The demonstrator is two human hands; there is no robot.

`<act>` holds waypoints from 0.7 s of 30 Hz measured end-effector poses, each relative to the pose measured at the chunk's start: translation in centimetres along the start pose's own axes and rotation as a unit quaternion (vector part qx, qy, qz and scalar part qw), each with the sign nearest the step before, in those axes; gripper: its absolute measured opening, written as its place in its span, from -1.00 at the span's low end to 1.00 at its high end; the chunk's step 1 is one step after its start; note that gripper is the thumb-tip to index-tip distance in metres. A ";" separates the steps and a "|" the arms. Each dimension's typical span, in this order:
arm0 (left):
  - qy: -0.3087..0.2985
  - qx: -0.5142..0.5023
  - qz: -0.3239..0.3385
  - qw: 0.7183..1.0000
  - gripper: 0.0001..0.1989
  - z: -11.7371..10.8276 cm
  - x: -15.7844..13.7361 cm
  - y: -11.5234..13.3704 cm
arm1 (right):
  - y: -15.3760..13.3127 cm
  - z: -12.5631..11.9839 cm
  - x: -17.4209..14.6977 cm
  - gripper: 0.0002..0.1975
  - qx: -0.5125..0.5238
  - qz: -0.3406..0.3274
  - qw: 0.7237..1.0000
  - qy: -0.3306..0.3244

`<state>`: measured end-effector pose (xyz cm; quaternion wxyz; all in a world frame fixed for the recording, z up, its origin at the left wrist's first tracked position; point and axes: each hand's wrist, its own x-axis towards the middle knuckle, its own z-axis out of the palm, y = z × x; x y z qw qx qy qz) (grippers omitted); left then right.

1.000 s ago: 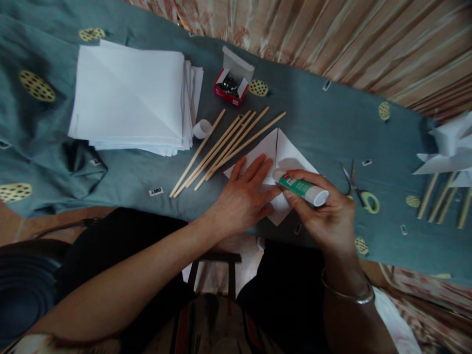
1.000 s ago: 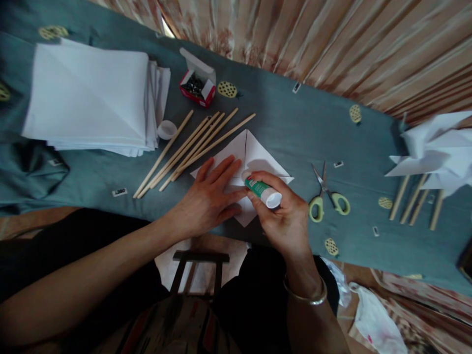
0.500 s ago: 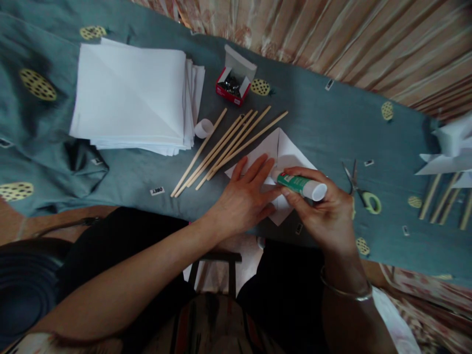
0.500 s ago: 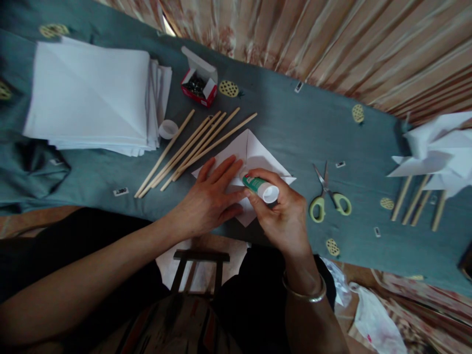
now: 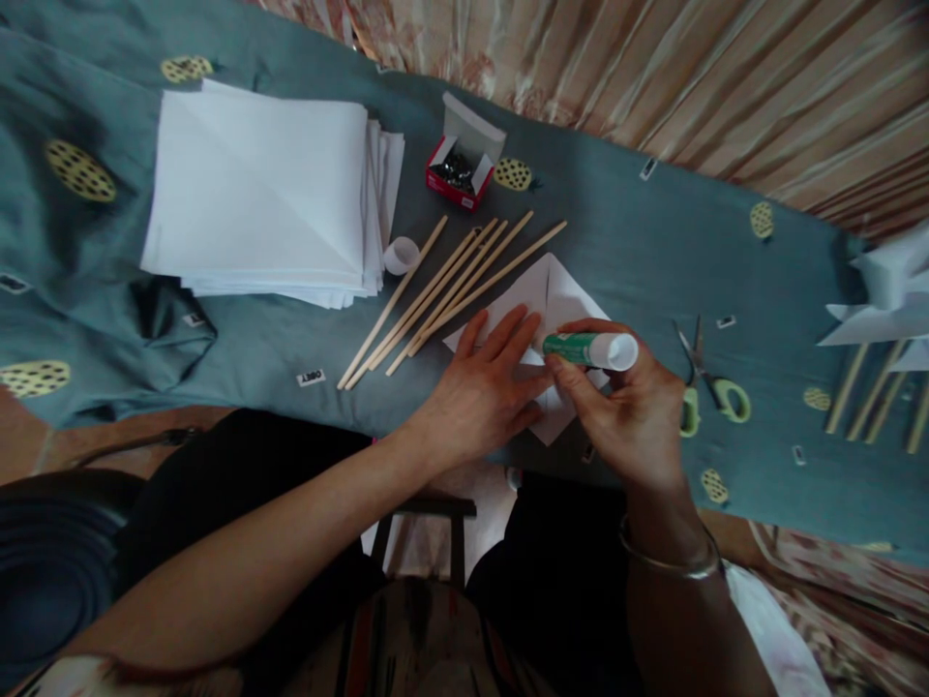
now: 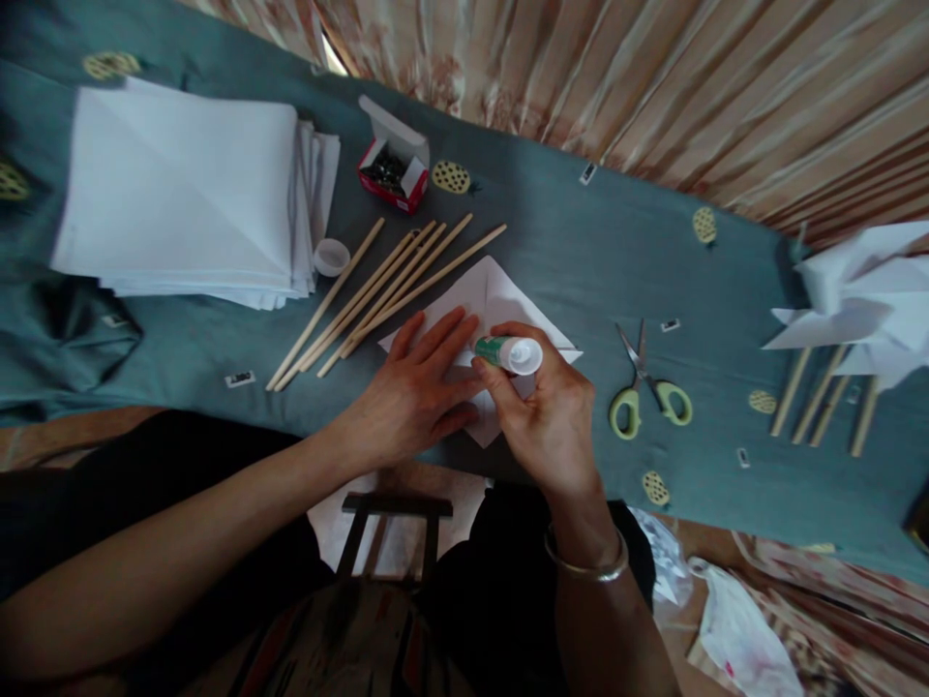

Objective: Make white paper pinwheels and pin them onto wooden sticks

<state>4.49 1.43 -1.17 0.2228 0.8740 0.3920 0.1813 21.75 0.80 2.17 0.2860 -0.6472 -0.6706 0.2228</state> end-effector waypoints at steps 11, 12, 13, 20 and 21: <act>0.000 -0.007 0.000 1.000 -0.59 0.0 0.0 -0.1 | 1.0 0.6 0.3 -0.78 0.147 0.040 0.987 0.046; 0.001 -0.009 0.000 1.000 -0.60 0.0 0.0 -0.1 | 1.1 0.6 0.5 -0.80 0.178 0.051 0.982 0.047; 0.001 -0.010 0.000 1.000 -0.60 -0.1 0.0 -0.1 | 1.2 0.5 0.6 -0.81 0.204 0.062 0.976 0.048; 0.005 -0.010 0.002 1.000 -0.61 0.0 -0.1 -0.2 | 2.4 0.6 0.8 -0.83 0.333 0.155 0.928 0.057; 0.006 -0.010 0.003 1.000 -0.61 0.0 -0.1 -0.2 | 2.5 0.6 0.8 -0.82 0.334 0.159 0.927 0.059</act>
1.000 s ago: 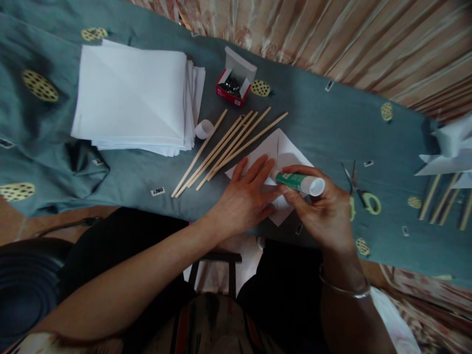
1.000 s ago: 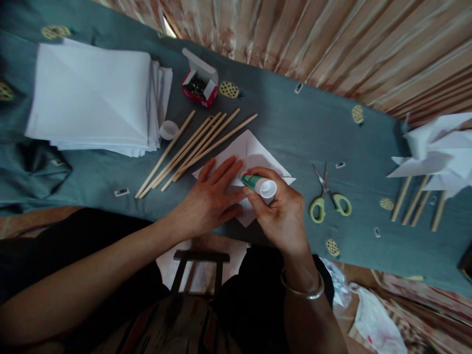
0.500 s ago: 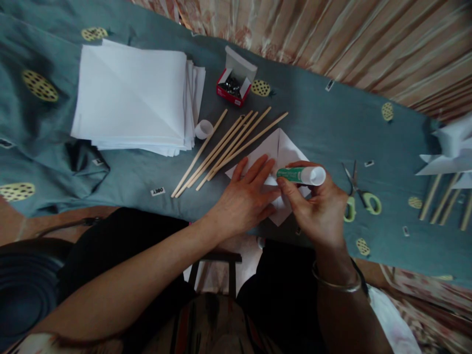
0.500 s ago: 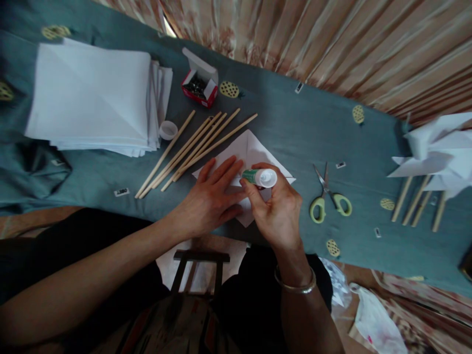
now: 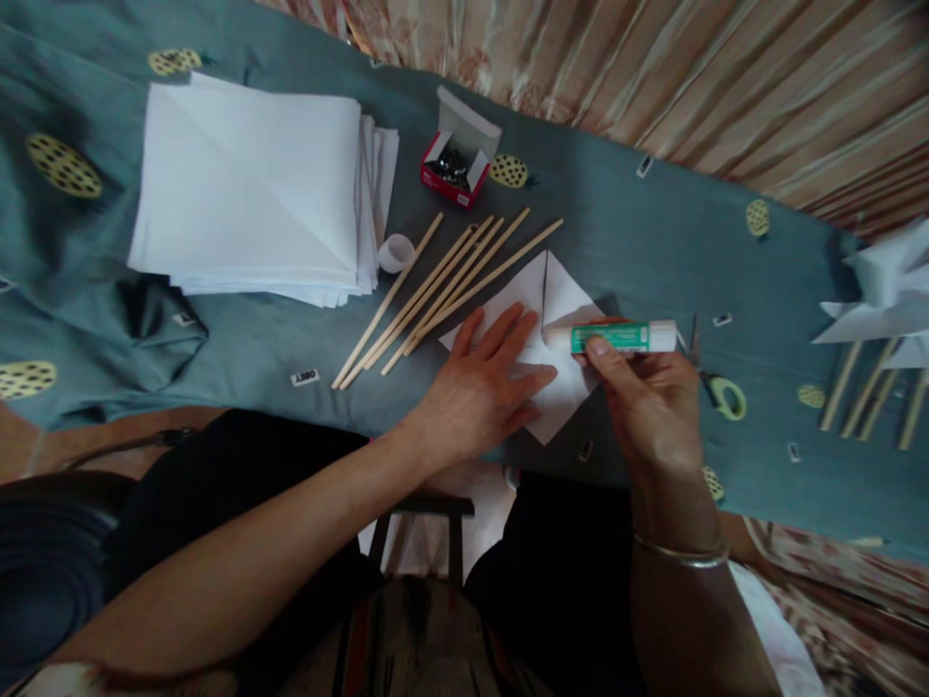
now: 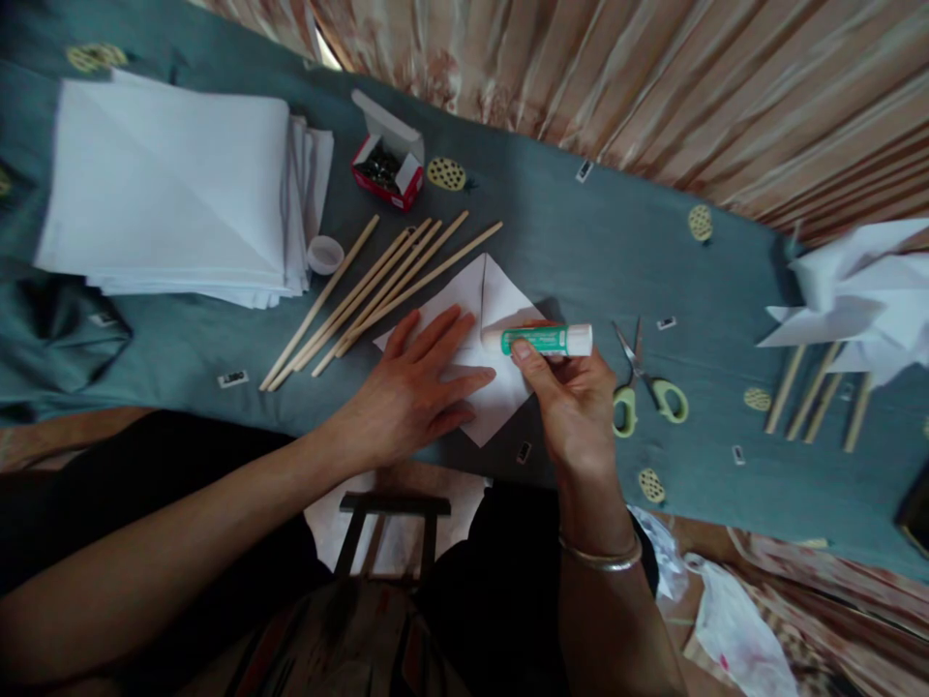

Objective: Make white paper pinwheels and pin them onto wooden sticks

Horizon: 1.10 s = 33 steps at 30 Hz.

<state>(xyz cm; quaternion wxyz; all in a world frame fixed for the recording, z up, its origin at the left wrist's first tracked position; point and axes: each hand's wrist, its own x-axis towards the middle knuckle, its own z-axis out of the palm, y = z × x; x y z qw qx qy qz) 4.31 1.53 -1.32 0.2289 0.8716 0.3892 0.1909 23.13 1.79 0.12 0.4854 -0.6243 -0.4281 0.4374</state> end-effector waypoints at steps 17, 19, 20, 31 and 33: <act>-0.009 -0.002 -0.002 1.000 -0.58 0.0 0.0 0.1 | -1.3 0.2 -0.7 -0.81 -0.123 -0.078 0.988 -0.051; -0.009 0.001 -0.003 1.000 -0.58 0.0 0.0 0.1 | -1.1 0.3 -0.7 -0.80 -0.118 -0.072 0.989 -0.054; -0.007 0.002 -0.003 1.000 -0.58 0.0 0.0 0.1 | -0.9 0.3 -0.7 -0.78 -0.108 -0.064 0.991 -0.054; -0.004 0.010 0.000 1.000 -0.59 0.1 0.0 0.0 | -0.5 -0.9 0.6 -0.82 0.176 0.056 0.982 -0.028; -0.004 0.017 -0.002 1.000 -0.55 0.0 0.0 0.2 | -0.6 -0.6 0.6 -0.83 0.223 0.081 0.971 -0.021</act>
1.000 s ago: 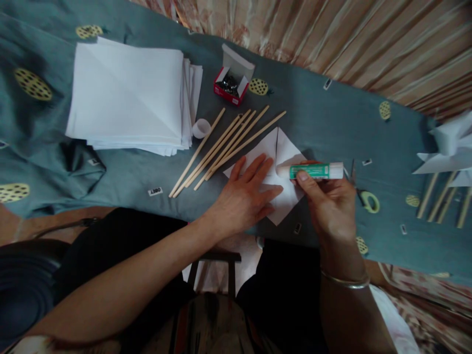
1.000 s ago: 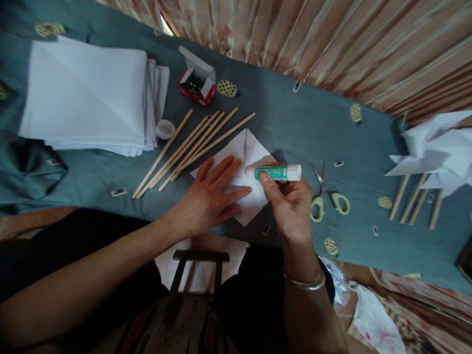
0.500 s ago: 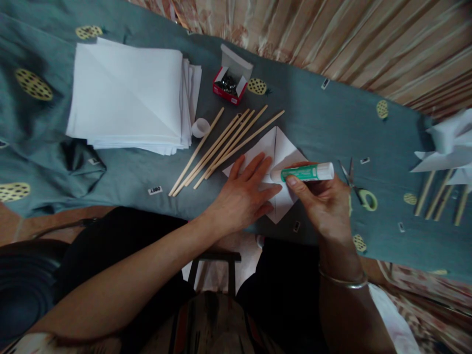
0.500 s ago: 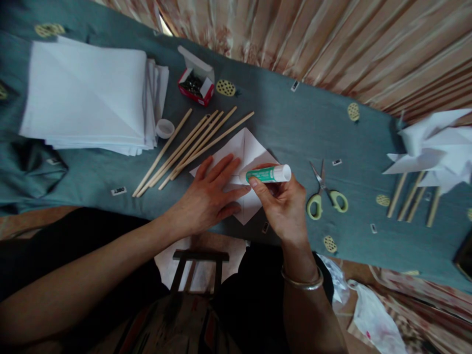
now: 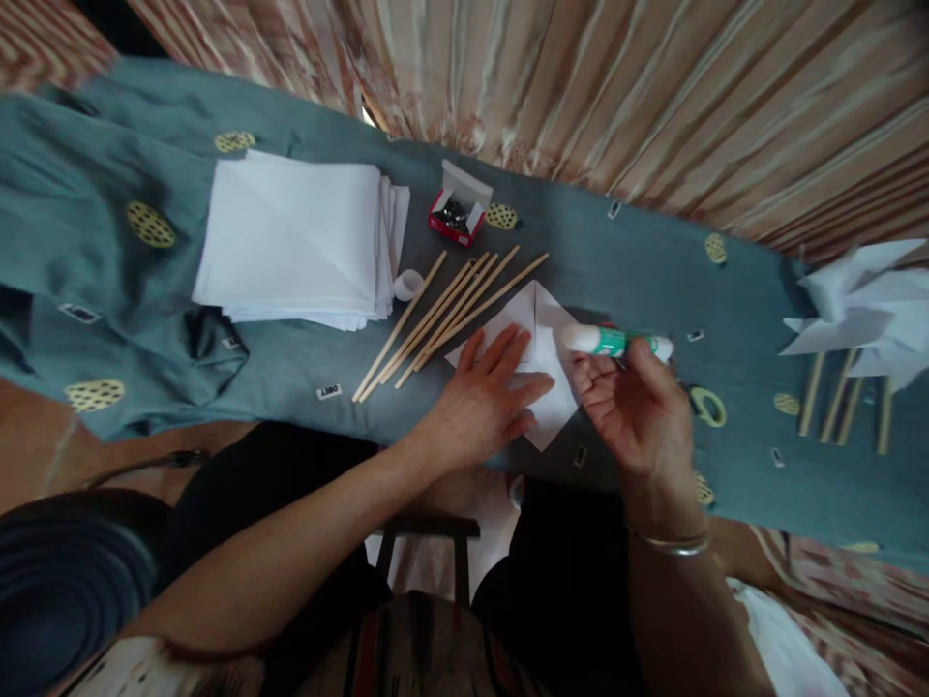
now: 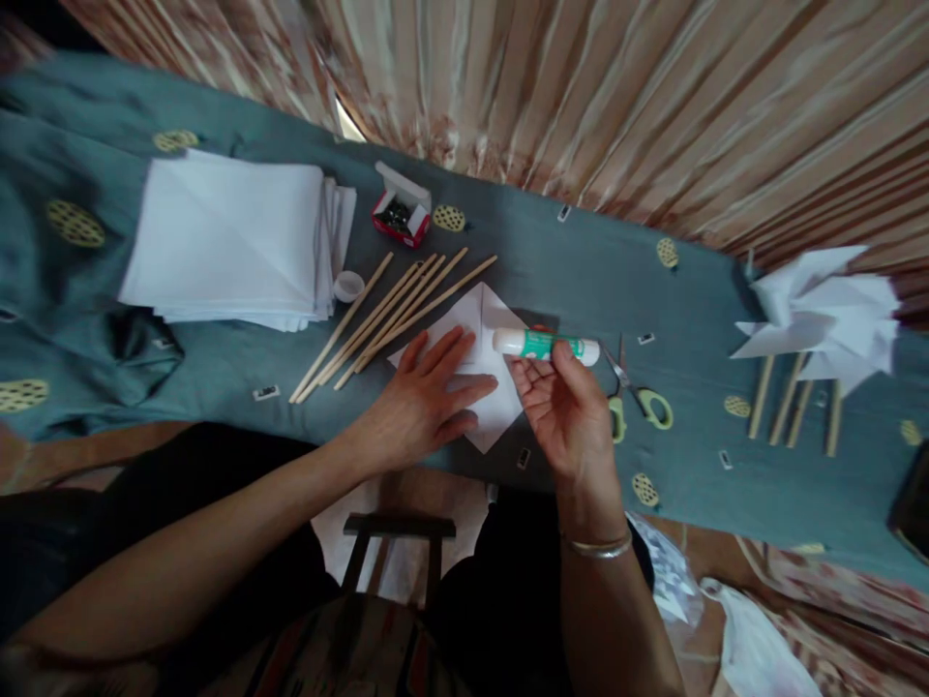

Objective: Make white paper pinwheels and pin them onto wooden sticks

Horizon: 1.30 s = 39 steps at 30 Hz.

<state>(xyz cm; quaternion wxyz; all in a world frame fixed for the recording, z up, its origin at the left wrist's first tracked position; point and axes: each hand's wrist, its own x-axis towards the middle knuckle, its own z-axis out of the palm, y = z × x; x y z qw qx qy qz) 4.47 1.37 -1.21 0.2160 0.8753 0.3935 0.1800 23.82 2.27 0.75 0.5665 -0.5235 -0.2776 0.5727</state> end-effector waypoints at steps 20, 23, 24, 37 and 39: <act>0.153 0.113 -0.210 0.959 -0.71 -8.4 -0.7 -8.3 | 0.9 1.9 -1.0 -0.76 0.114 0.057 0.991 -0.047; 0.169 0.108 -0.200 0.959 -0.77 -8.2 -0.2 -8.2 | 1.2 2.4 -1.2 -0.71 0.110 0.057 0.990 -0.072; 0.185 0.098 -0.189 0.959 -0.79 -8.2 0.0 -7.9 | 1.3 2.5 -1.3 -0.70 0.111 0.058 0.989 -0.075; 0.211 -0.216 -0.077 0.950 -0.73 -5.1 0.4 -1.6 | 1.3 2.7 -1.5 -0.73 0.101 0.093 0.986 -0.094; 0.200 -0.216 -0.079 0.952 -0.72 -5.2 0.5 -1.5 | 1.2 2.6 -1.6 -0.72 0.101 0.093 0.987 -0.081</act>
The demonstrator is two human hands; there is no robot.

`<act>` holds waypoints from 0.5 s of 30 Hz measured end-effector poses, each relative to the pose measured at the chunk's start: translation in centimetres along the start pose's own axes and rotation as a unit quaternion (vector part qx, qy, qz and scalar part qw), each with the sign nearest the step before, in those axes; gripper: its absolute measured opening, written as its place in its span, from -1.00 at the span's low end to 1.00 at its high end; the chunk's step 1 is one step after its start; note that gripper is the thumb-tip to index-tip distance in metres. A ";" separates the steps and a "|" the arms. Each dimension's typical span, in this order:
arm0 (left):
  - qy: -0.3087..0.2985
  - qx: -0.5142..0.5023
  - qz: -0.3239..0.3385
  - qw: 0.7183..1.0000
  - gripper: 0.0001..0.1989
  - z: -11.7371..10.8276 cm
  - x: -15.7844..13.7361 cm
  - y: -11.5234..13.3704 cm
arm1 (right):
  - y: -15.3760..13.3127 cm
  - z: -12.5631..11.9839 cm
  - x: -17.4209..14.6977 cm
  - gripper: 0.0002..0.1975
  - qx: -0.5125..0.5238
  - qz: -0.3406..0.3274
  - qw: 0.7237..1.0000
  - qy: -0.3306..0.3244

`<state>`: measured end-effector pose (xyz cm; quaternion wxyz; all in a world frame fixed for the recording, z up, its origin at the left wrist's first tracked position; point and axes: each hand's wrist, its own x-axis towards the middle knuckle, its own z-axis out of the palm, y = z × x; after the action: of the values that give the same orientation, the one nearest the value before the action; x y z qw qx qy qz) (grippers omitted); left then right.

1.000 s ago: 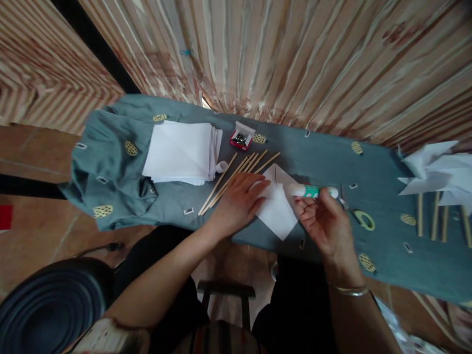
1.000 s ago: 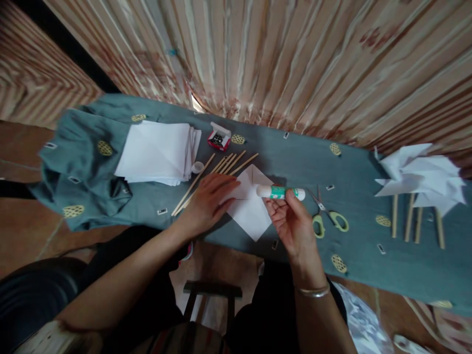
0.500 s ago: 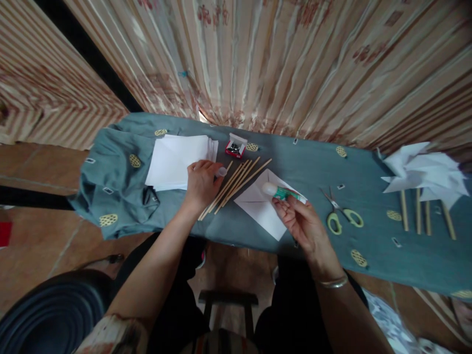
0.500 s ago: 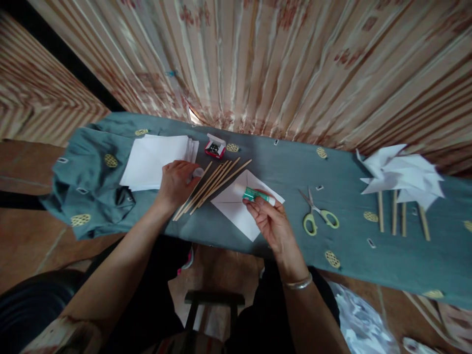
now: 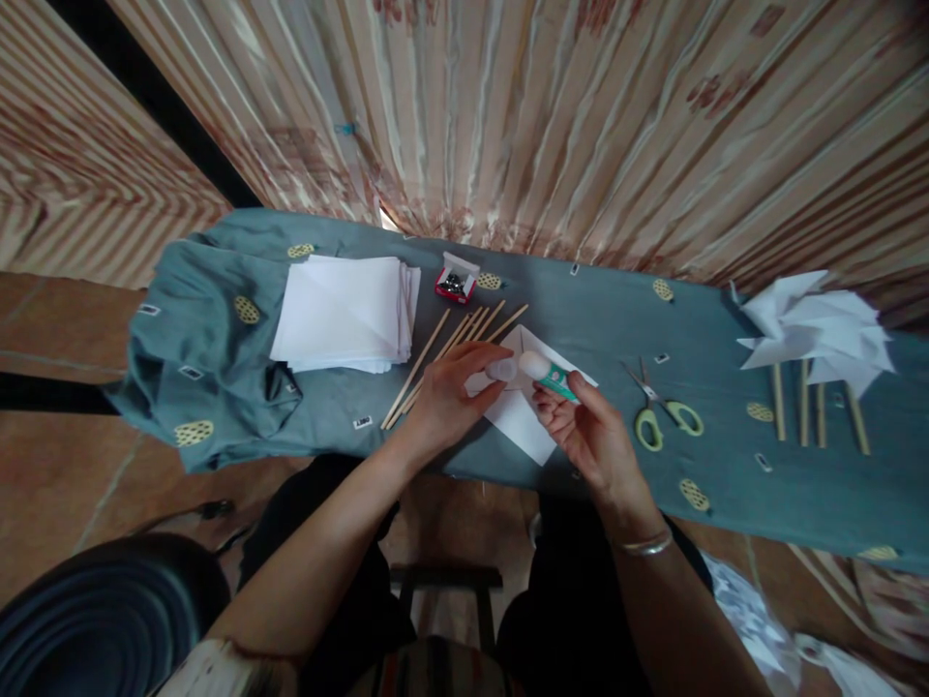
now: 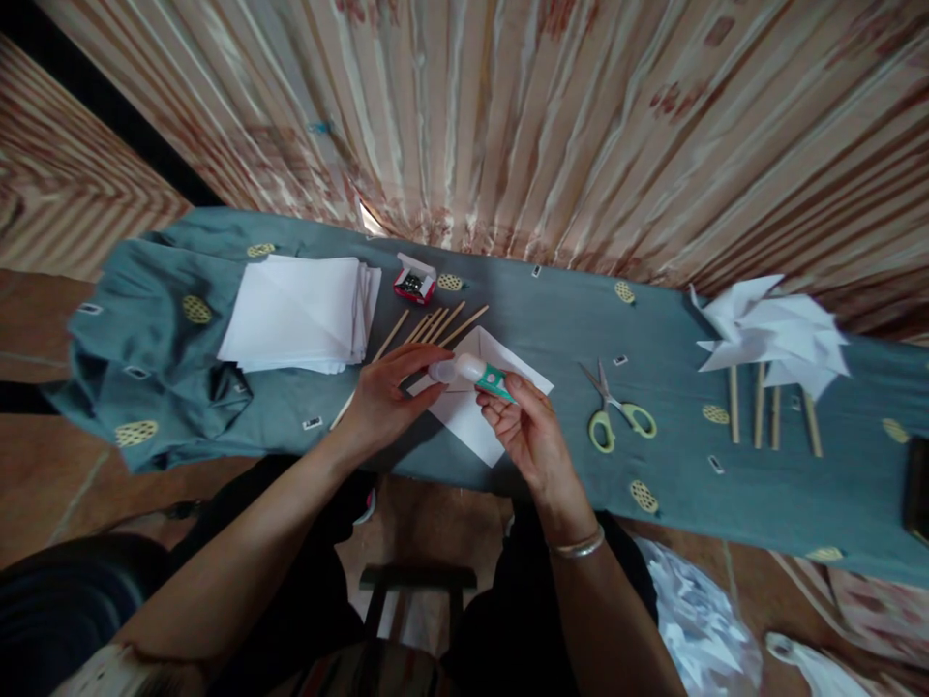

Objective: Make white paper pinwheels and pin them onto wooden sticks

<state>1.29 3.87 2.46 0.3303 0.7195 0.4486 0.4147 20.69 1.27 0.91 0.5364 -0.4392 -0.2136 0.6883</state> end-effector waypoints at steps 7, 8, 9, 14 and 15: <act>-0.002 0.023 0.010 1.000 -0.67 0.1 -0.2 -0.2 | -0.4 0.5 -0.3 -0.64 0.001 0.011 1.000 0.023; -0.001 0.026 0.008 1.000 -0.67 0.1 -0.2 -0.2 | -0.4 0.5 -0.3 -0.64 -0.002 0.008 1.000 0.025; 0.002 0.029 0.008 1.000 -0.66 0.1 -0.3 -0.2 | -0.4 0.5 -0.3 -0.64 -0.004 0.005 1.000 0.026; 0.013 0.047 0.033 0.998 -0.70 0.0 -0.2 -0.2 | -0.2 0.4 -0.4 -0.68 -0.046 -0.029 0.998 0.023; 0.012 0.051 0.039 0.998 -0.72 0.0 -0.2 -0.2 | -0.2 0.3 -0.4 -0.69 -0.060 -0.037 0.997 0.023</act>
<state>1.11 3.80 2.22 0.2718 0.7473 0.4443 0.4125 20.54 1.03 1.36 0.5385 -0.4783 -0.2584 0.6438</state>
